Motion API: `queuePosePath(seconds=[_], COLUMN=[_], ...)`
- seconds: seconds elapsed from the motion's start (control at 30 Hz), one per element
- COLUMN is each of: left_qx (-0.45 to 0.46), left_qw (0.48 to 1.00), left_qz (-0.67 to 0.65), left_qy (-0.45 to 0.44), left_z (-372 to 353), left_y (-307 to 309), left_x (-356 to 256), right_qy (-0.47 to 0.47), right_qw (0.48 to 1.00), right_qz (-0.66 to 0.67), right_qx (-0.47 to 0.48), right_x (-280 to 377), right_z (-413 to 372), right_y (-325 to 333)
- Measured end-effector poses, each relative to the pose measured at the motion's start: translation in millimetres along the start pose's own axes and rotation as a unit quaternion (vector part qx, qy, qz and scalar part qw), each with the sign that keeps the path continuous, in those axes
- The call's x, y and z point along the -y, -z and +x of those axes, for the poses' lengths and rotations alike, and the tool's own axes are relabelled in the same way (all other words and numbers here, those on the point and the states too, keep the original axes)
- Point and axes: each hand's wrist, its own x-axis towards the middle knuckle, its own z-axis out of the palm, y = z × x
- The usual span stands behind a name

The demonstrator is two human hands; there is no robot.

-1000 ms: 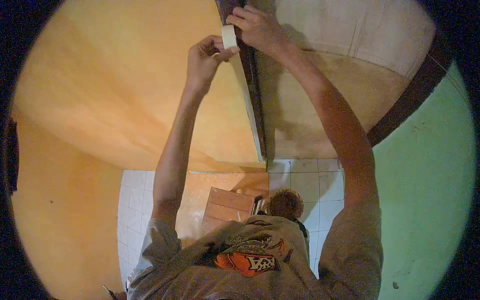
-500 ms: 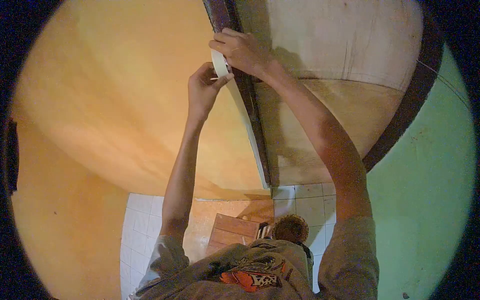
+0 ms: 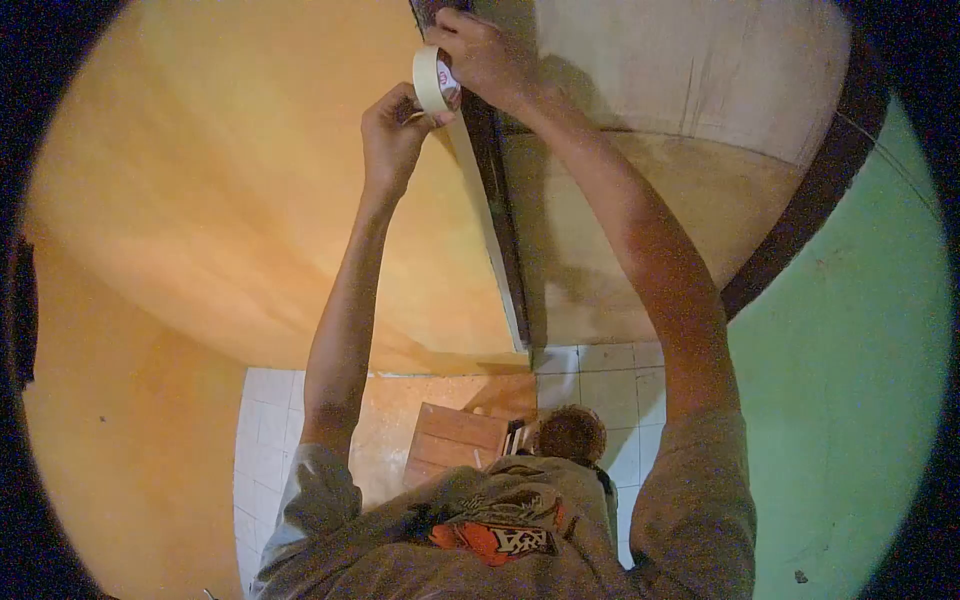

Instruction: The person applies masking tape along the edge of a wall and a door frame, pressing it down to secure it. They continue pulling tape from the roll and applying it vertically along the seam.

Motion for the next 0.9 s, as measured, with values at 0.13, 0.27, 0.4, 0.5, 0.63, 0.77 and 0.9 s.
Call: queuePosePath(seconds=[0.13,0.27,0.4,0.5,0.63,0.77,0.9], left_qx=[-0.152,-0.311,-0.262,-0.231,-0.270,-0.283,-0.338], left_qw=[0.985,0.947,0.817,0.837,0.856,0.857,0.854], left_qz=[-0.073,-0.049,-0.250,-0.206,-0.202,-0.149,-0.081], left_qy=[-0.044,0.064,0.447,0.451,0.392,0.403,0.386], left_z=[-20,-125,-263,-275,-207,-154,-124], left_y=[-21,-68,-144,-164,-153,-150,-165], left_x=[-9,58,149,193,190,157,132], right_qy=[0.029,0.050,0.042,0.073,0.119,0.118,0.102], right_qw=[0.998,0.998,0.999,0.997,0.992,0.993,0.994], right_qz=[-0.045,-0.038,0.019,-0.005,-0.031,-0.018,0.031], right_qx=[-0.015,0.001,0.013,0.006,-0.010,0.003,-0.010], right_x=[-3,-9,4,2,-2,-5,-6], right_z=[15,10,20,21,20,20,18], right_y=[3,0,10,9,3,2,0])
